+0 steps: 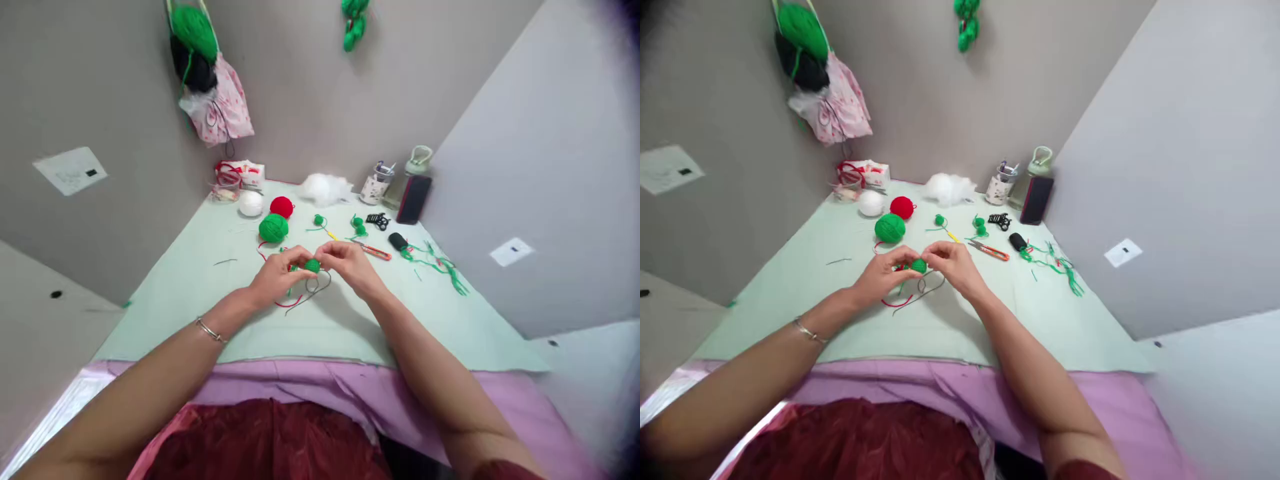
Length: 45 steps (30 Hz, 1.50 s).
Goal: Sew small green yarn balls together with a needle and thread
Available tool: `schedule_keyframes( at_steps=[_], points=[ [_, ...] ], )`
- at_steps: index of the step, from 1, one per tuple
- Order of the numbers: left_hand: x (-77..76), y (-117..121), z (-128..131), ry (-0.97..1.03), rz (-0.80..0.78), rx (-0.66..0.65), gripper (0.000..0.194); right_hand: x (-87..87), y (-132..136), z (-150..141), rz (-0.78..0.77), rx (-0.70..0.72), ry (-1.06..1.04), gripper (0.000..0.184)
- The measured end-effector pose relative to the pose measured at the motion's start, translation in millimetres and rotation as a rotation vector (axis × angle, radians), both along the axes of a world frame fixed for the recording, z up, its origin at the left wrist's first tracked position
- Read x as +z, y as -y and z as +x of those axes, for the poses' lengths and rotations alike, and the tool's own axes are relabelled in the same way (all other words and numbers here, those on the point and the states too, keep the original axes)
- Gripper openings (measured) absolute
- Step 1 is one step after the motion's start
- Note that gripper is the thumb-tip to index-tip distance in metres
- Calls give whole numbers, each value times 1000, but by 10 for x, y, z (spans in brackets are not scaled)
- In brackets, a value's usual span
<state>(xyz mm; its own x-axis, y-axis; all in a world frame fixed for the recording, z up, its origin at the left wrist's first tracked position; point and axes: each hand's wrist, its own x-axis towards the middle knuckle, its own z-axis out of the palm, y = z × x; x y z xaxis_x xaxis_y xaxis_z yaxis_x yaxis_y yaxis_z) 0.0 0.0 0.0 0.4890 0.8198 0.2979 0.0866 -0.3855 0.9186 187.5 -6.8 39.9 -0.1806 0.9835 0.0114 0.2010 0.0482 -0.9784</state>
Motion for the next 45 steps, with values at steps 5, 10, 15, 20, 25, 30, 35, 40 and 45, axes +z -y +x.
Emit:
schedule_keyframes(
  at_steps=[5, 10, 15, 20, 25, 30, 35, 40, 45],
  points=[
    [-31, 28, 25, 16, -24, -21, 24, -75, -84, 26, -9, -47, -102, 8],
    [4, 44, 61, 108, -197, -74, 34, -59, -232, 252, -50, -309, -504, 14],
    [83, 23, 21, 186, -385, -180, 43, 62, -274, 434, -202, -79, -699, 21],
    [108, -7, -53, 329, -494, -235, 31, 48, -450, 945, -37, -212, -601, 25],
    [135, -21, -90, 415, -586, -282, 33, -18, -577, 1641, 51, -456, -553, 49],
    [138, -32, -104, 452, -634, -254, 33, 4, -596, 1537, 48, -408, -545, 34],
    [103, -62, -113, 467, -654, -230, 34, -60, -385, 684, -75, -119, -477, 22],
    [78, -90, -117, 474, -657, -214, 39, -93, -97, 212, -184, 398, -121, 36],
    [123, -52, -109, 457, -691, -275, 36, -30, -104, 367, -116, 550, -15, 40]
  ],
)
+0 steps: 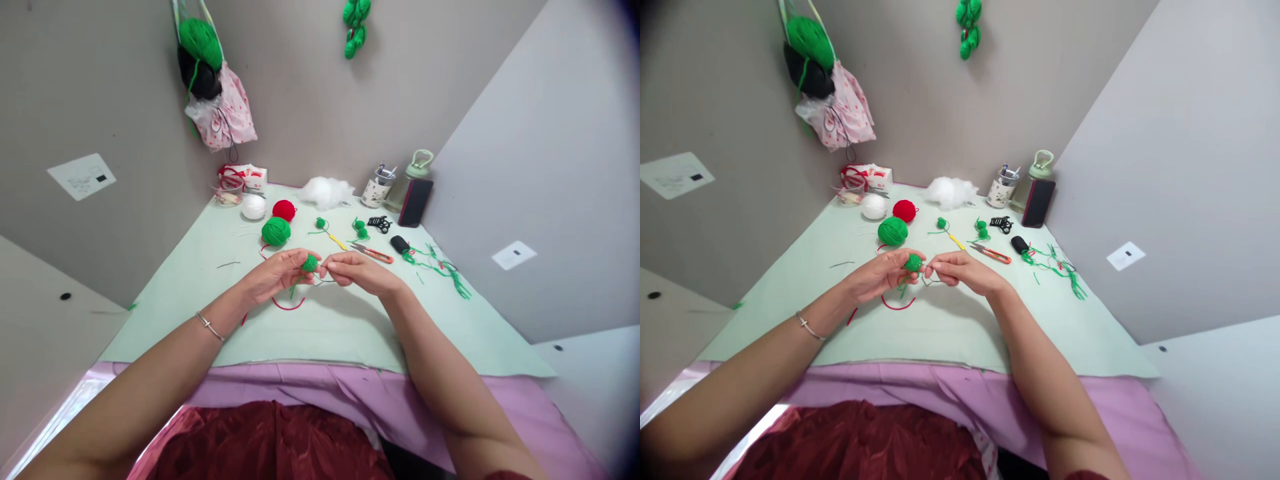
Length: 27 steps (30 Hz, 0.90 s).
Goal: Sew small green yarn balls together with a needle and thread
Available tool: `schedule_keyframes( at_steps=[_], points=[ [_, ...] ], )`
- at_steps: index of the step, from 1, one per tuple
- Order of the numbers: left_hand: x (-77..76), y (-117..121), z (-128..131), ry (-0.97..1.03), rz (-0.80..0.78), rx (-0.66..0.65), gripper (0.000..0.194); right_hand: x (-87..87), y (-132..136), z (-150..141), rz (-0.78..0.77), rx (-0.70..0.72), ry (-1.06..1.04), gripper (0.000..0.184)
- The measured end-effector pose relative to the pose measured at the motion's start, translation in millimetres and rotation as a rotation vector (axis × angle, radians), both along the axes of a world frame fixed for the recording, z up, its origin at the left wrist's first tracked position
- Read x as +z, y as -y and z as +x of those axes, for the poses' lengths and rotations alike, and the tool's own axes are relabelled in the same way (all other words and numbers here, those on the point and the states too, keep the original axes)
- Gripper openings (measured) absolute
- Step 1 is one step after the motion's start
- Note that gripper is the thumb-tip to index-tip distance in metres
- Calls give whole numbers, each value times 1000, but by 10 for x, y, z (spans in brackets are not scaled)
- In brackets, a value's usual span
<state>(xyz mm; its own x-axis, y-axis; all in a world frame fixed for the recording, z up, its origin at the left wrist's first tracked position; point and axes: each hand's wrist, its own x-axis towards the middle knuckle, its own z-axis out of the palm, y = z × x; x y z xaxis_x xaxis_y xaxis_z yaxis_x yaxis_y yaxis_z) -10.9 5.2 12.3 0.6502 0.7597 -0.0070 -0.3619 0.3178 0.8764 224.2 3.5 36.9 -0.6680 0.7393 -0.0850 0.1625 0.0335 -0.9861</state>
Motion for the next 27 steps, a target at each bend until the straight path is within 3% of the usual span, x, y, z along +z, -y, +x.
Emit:
schedule_keyframes(
  at_steps=[4, 10, 15, 18, 22, 27],
  points=[
    [66, 22, -11, 47, 46, -111, 35, -8, -59, 73, -42, -45, -62, 36],
    [31, -5, -35, 32, 63, -134, 33, -34, -79, 55, -107, -160, -141, 33],
    [-52, -17, -32, 21, 134, -54, 27, 25, -77, 77, -100, -272, -187, 33],
    [-75, -16, -29, -26, 155, -33, 28, 37, -71, 81, -68, -263, -159, 33],
    [-37, -3, -17, -58, 170, -8, 34, 20, -68, 71, -31, -228, -97, 33],
    [7, 11, 9, -38, 136, 94, 33, 8, -73, 49, -12, -302, -94, 34]
  ],
)
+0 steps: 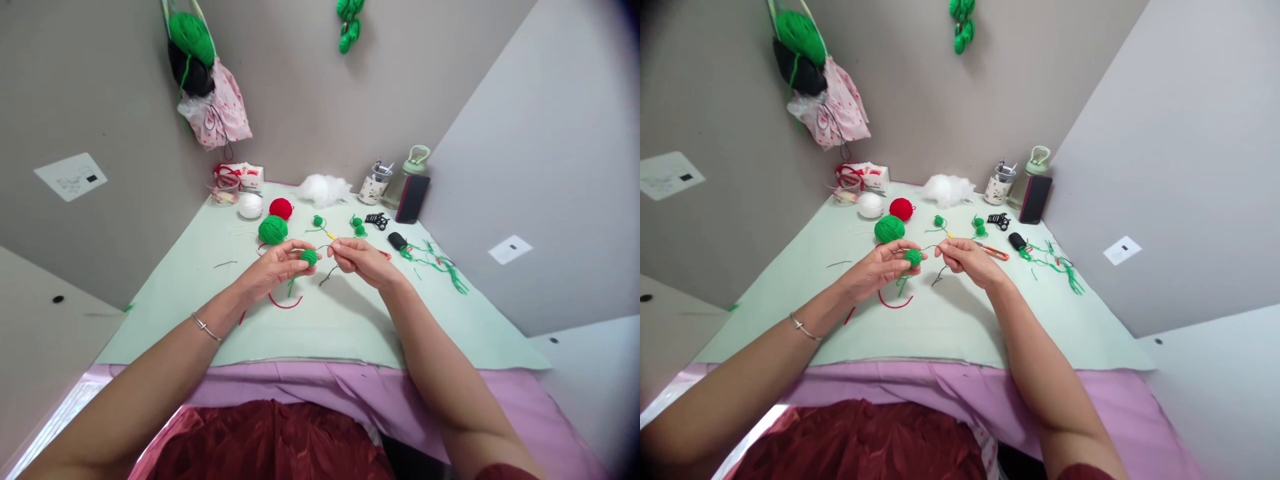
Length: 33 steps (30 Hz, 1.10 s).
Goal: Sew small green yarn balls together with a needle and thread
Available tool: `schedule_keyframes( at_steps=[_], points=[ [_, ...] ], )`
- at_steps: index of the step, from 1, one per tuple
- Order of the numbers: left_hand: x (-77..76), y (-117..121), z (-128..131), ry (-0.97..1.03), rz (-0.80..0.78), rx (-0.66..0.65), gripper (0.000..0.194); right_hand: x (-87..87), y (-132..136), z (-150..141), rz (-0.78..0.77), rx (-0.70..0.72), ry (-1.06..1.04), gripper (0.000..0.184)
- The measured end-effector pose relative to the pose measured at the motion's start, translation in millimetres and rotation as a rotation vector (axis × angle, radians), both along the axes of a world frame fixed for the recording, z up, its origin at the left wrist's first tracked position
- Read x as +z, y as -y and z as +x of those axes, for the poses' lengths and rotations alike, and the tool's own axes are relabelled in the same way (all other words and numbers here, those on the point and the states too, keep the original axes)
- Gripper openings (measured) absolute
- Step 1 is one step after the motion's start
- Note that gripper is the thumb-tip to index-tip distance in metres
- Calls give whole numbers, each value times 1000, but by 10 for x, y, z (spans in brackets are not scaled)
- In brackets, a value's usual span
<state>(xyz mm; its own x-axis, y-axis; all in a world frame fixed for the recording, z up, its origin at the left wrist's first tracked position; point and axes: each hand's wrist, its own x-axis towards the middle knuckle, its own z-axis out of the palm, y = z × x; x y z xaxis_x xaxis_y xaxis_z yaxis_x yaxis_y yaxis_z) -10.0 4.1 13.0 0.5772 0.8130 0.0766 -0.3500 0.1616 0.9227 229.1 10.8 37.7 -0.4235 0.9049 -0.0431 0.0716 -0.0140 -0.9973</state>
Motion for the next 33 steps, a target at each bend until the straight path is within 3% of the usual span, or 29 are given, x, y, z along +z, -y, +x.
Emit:
schedule_keyframes(
  at_steps=[5, 11, 16, 24, 26, 31, 33],
  points=[
    [-67, -6, 36, -147, 133, 169, 37, 42, 52, -41, 19, -14, -8, 32],
    [-90, 50, 99, -265, 291, 326, 40, 113, 173, -111, 88, 111, 65, 34],
    [-67, 84, 95, -286, 312, 378, 36, 160, 229, -151, 105, 253, 165, 37],
    [-58, 42, 65, -286, 305, 457, 32, 168, 247, -185, 126, 248, 213, 40],
    [-56, 22, 53, -272, 283, 471, 32, 135, 243, -208, 161, 210, 221, 40],
    [-60, -19, 39, -184, 188, 455, 37, 30, 180, -218, 305, -168, 286, 41],
    [-63, -24, 37, -160, 161, 433, 37, 24, 158, -193, 306, -227, 284, 40]
  ],
)
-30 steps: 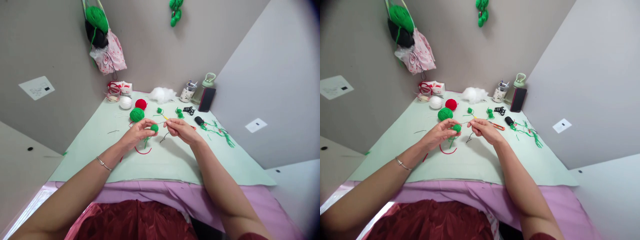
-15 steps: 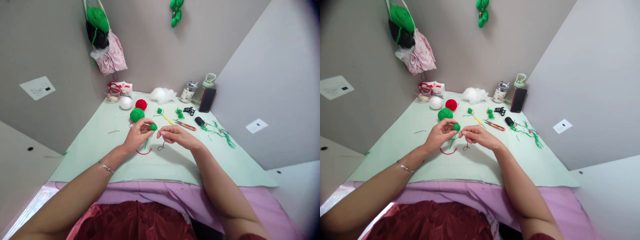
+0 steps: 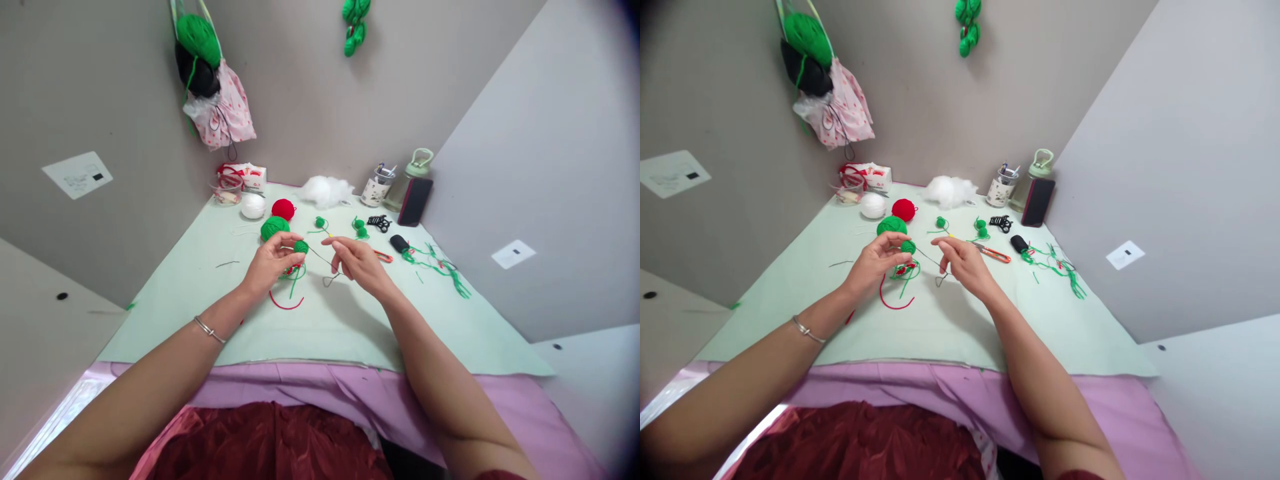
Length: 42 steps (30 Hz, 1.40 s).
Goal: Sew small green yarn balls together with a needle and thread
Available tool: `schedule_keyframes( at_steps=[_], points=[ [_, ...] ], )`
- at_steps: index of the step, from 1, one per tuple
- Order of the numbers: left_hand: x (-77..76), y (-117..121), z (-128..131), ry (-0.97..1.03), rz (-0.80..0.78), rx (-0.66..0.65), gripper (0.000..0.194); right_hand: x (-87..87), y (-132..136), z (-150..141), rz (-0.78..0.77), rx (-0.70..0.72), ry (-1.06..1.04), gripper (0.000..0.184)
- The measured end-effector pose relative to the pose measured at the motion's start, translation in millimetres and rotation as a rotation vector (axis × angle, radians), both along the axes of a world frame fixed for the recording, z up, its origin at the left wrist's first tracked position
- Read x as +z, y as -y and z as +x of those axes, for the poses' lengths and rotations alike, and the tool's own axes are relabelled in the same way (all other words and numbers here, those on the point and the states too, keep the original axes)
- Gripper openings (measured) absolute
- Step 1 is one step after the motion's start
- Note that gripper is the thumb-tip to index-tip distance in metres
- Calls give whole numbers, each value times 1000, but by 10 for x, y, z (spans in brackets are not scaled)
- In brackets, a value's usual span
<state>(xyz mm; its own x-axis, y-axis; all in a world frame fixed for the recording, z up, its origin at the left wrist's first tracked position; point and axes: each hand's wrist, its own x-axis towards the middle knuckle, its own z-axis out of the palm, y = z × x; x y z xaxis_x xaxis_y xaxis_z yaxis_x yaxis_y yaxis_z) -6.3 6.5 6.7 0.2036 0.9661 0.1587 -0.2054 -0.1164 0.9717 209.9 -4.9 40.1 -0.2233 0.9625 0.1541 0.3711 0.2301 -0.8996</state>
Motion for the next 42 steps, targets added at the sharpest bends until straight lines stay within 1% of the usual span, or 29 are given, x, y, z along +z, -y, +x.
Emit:
schedule_keyframes(
  at_steps=[2, 4, 7, 9, 11, 13, 16, 21, 24, 27, 29, 31, 33, 35, 38, 40, 42],
  points=[
    [1, 2, -4, 12, -11, -16, 35, 17, -6, 23, -40, 20, -49, 35],
    [9, 7, -12, 12, -13, -18, 35, 39, 4, 30, -92, 81, -108, 30],
    [29, 14, -27, 9, -18, -14, 33, 54, 27, 7, -144, 176, -150, 28],
    [39, 11, -37, 25, -20, -7, 32, 49, 34, -15, -156, 197, -169, 28],
    [42, 3, -47, 40, -21, -4, 31, 37, 30, -29, -162, 187, -196, 27],
    [37, -4, -52, 34, -22, -4, 30, 23, 17, -34, -158, 154, -234, 25],
    [19, 7, -39, -40, 9, 4, 30, 1, -3, -44, -152, 87, -321, 28],
    [-23, 63, 33, -214, 182, 46, 26, -39, -19, -91, -162, 17, -436, 38],
    [-48, 71, 52, -308, 268, 62, 23, -56, -45, -84, -59, -109, -450, 35],
    [-73, 63, 50, -370, 301, 42, 25, -65, -76, -52, 49, -241, -469, 32],
    [-87, 59, 50, -390, 326, 27, 28, -74, -79, -52, 49, -255, -470, 31],
    [-100, 56, 53, -401, 355, 20, 30, -91, -57, -88, -10, -189, -454, 32],
    [-113, 51, 55, -408, 385, 29, 32, -114, -18, -156, -112, -80, -419, 33],
    [-121, 41, 50, -417, 414, 60, 32, -140, 20, -228, -239, 20, -381, 34],
    [-120, 24, 35, -437, 440, 132, 30, -172, 42, -289, -408, 132, -358, 33],
    [-111, 16, 24, -455, 430, 149, 28, -182, 32, -284, -453, 172, -369, 32],
    [-105, 11, 15, -471, 403, 134, 27, -182, 11, -253, -444, 160, -397, 31]
  ],
)
